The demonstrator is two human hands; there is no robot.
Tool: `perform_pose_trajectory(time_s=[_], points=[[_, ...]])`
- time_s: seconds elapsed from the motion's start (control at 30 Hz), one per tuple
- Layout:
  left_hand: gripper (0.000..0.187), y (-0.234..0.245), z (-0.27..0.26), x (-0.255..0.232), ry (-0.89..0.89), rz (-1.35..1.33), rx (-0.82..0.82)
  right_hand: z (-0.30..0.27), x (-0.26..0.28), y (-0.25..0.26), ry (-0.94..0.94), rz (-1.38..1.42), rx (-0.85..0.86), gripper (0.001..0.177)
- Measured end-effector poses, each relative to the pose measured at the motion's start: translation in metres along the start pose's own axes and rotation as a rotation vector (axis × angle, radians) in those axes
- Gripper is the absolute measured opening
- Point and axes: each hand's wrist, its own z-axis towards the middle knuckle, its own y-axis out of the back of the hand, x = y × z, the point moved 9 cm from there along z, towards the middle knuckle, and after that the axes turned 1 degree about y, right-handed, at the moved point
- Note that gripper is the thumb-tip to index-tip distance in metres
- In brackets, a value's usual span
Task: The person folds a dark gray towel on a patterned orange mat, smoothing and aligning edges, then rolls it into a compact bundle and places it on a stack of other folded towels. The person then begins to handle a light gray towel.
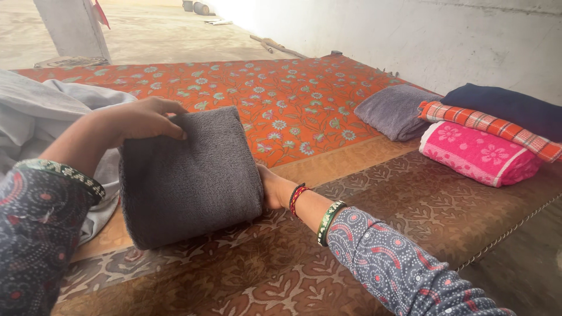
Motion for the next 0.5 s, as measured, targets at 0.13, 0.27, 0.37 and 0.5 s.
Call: perform_pose_trajectory(time_s=[0.13,0.27,0.37,0.5], points=[[0.056,-0.005,0.013,0.013,-0.057,0.039,-0.054,0.003,0.0,0.006,0.014,-0.047,-0.037,0.065],[0.051,-0.008,0.009,0.013,-0.032,0.262,-0.147,0.004,-0.001,0.009,0.014,-0.092,-0.053,0.065],[0.043,-0.008,-0.009,-0.011,-0.087,0.592,-0.376,0.006,-0.001,0.007,0.012,-0.095,-0.061,0.066],[0.032,-0.033,-0.046,-0.057,-0.386,0.781,-0.688,0.003,-0.001,0.01,-0.011,-0.053,-0.129,0.065]])
